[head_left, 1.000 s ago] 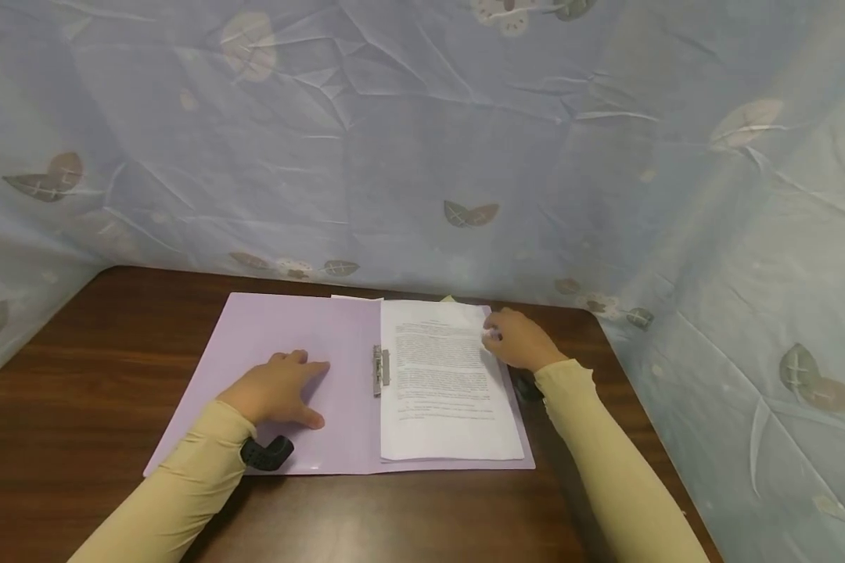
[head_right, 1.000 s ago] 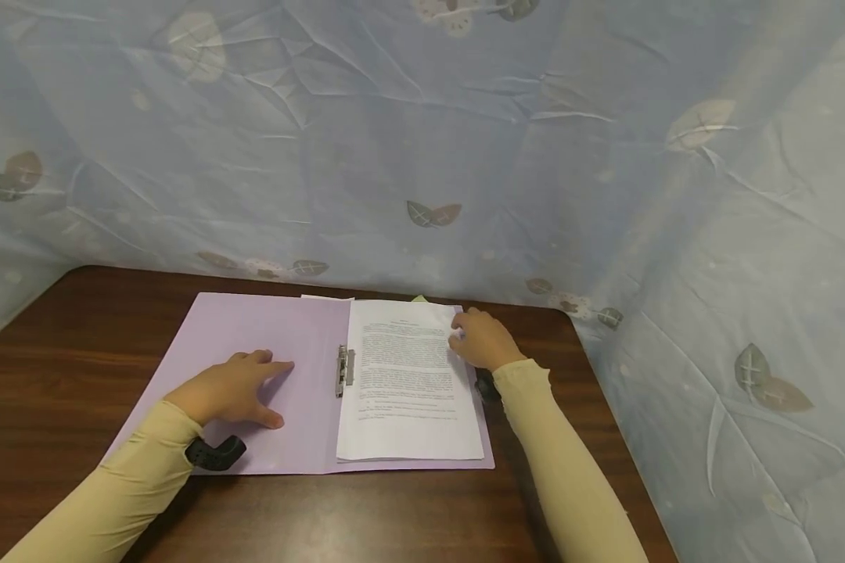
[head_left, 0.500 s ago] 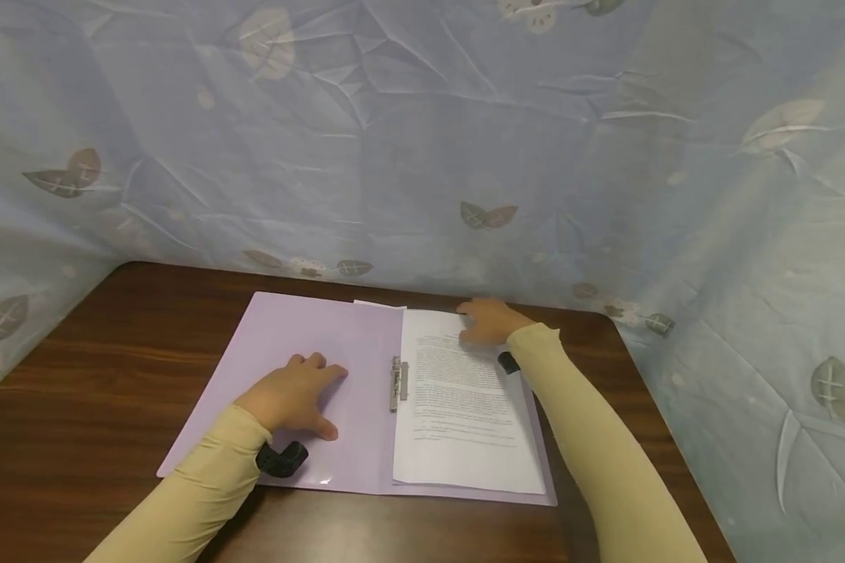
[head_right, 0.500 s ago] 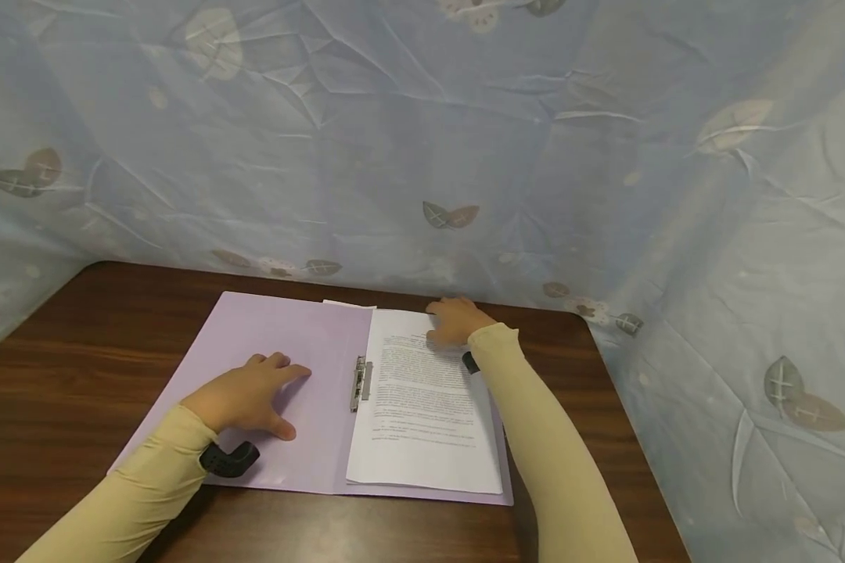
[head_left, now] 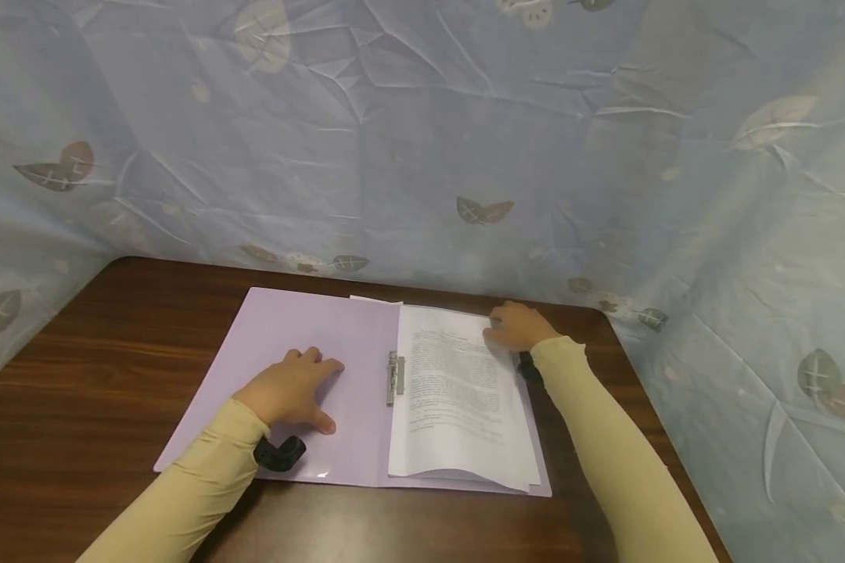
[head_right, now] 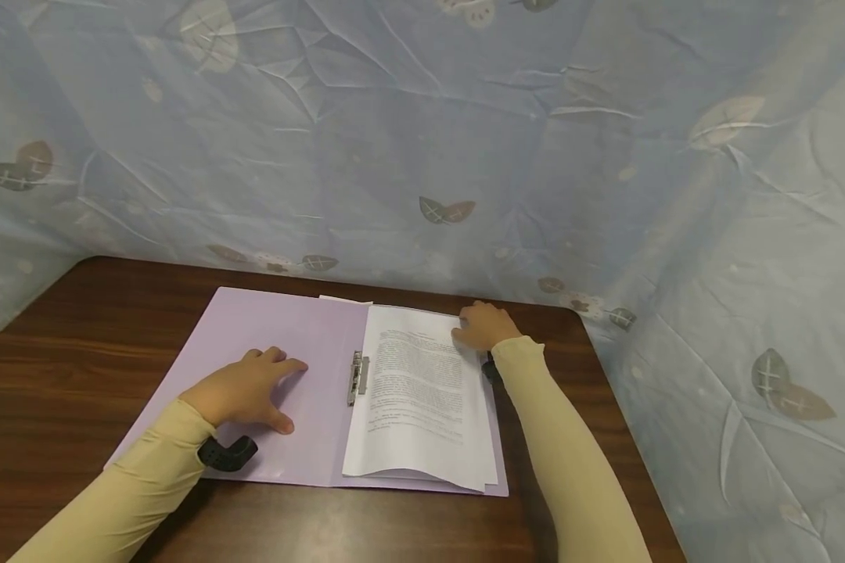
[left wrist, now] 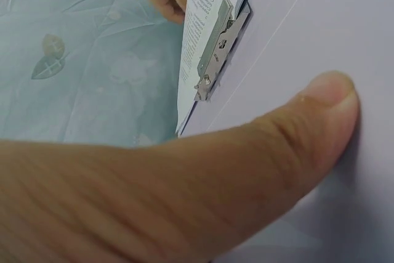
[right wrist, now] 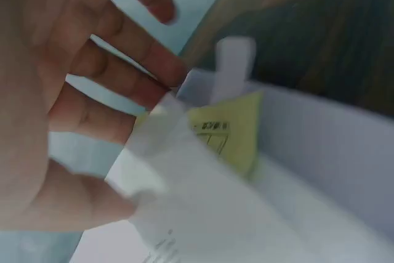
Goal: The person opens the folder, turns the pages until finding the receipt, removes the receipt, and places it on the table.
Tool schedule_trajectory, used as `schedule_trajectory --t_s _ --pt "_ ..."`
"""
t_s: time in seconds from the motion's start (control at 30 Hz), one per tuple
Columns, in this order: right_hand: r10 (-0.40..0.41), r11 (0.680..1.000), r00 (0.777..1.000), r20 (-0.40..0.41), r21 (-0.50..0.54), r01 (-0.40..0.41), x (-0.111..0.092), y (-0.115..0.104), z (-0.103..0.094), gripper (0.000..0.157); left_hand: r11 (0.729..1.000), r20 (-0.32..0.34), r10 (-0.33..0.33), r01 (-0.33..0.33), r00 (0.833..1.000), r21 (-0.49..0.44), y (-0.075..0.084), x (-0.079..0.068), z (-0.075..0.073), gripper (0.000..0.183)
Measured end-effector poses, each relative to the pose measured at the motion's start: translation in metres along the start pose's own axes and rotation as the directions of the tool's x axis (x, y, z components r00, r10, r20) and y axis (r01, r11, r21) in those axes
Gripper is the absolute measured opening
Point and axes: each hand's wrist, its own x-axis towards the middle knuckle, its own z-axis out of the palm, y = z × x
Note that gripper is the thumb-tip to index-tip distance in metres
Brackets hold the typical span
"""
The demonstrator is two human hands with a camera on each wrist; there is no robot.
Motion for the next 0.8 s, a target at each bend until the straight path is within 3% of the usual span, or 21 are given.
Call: schedule_trajectory --t_s 0.23,0.43,0.8 --pt "0.036 0.999 0.998 -0.057 0.040 -0.033 -0.007 0.012 0.008 0.052 1.000 0.013 -0.007 0.007 1.000 -0.008 -0.002 -0.001 -0.001 0.091" --pt "0.029 0.978 0.999 -0.029 0.206 -0.022 -0.011 0.017 0.010 0.052 1.000 0.031 -0.014 0.014 0.999 -0.018 0.002 -0.003 -0.003 0.089" --pt "0.065 0.928 0.996 -0.057 0.371 -0.039 -0.006 0.023 0.002 0.018 1.000 0.022 -0.004 0.004 1.000 -0.008 0.004 -0.005 -0.005 0.090"
